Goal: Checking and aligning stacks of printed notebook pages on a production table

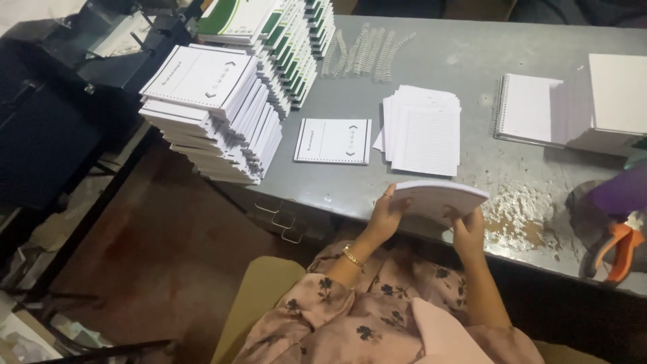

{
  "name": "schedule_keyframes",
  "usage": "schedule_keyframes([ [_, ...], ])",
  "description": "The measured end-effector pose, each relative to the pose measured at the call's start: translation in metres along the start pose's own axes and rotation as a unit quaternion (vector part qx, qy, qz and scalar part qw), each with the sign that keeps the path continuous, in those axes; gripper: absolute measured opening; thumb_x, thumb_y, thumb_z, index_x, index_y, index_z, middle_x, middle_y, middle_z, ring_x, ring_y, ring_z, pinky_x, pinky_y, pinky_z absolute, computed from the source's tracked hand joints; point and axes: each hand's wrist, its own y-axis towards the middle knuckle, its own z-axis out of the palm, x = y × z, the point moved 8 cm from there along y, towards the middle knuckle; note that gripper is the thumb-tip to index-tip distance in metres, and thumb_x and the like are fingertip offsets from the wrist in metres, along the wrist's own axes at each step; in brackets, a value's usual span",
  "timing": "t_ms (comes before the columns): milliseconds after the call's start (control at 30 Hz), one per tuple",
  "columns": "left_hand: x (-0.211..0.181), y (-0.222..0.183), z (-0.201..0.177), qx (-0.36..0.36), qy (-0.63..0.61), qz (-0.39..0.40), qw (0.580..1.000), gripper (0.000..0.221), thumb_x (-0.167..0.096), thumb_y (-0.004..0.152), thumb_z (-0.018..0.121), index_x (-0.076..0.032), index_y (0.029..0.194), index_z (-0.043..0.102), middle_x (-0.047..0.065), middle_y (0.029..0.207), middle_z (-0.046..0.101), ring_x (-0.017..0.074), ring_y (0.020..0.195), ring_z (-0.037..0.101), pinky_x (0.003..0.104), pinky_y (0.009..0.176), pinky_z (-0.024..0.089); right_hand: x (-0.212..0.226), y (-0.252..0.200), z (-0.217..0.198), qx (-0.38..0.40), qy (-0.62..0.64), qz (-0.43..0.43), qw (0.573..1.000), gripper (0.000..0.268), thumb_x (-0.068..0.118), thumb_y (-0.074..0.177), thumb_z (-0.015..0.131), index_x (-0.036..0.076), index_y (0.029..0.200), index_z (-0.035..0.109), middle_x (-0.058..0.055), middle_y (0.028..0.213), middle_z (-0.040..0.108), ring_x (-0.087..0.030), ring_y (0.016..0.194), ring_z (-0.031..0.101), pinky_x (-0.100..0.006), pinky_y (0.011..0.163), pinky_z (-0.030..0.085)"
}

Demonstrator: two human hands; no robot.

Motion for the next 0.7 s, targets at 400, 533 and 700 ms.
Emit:
schedule_keyframes([
  [400,0.001,0.007,-0.002,-0.021,-0.004,0.080,0.997,0.025,-0.026,0.106,0.060,-0.009,0.124,0.057,0.007,0.106,0.066,0.0220,0.110,0.064,0.042,0.104,0.048,-0.020,-0.006,-0.006,-0.029,-0.031,-0.038,0.998,0.041,-0.018,0.093,0.041,-0.009,0.132,0.049,-0.026,0.113,0.059,-0.037,0.109,0.061,-0.056,0.097,0.049],
  [533,0.043,0.006,-0.002,-0.002,-0.038,0.037,0.999,0.025,-0.018,0.111,0.043,-0.005,0.131,0.051,0.008,0.099,0.062,0.0201,0.096,0.060,0.043,0.096,0.050,-0.079,-0.011,-0.012,-0.043,-0.039,-0.022,0.998,0.043,-0.020,0.089,0.039,-0.013,0.131,0.048,-0.029,0.114,0.058,-0.042,0.109,0.059,-0.060,0.099,0.046],
  [700,0.051,0.003,0.004,0.001,-0.087,0.045,0.995,0.035,-0.024,0.114,0.033,-0.008,0.132,0.058,0.007,0.111,0.066,0.0178,0.108,0.062,0.043,0.105,0.047,-0.068,-0.015,-0.009,-0.055,-0.048,-0.027,0.997,0.047,-0.021,0.086,0.038,-0.011,0.131,0.046,-0.029,0.115,0.057,-0.040,0.110,0.059,-0.057,0.098,0.047],
])
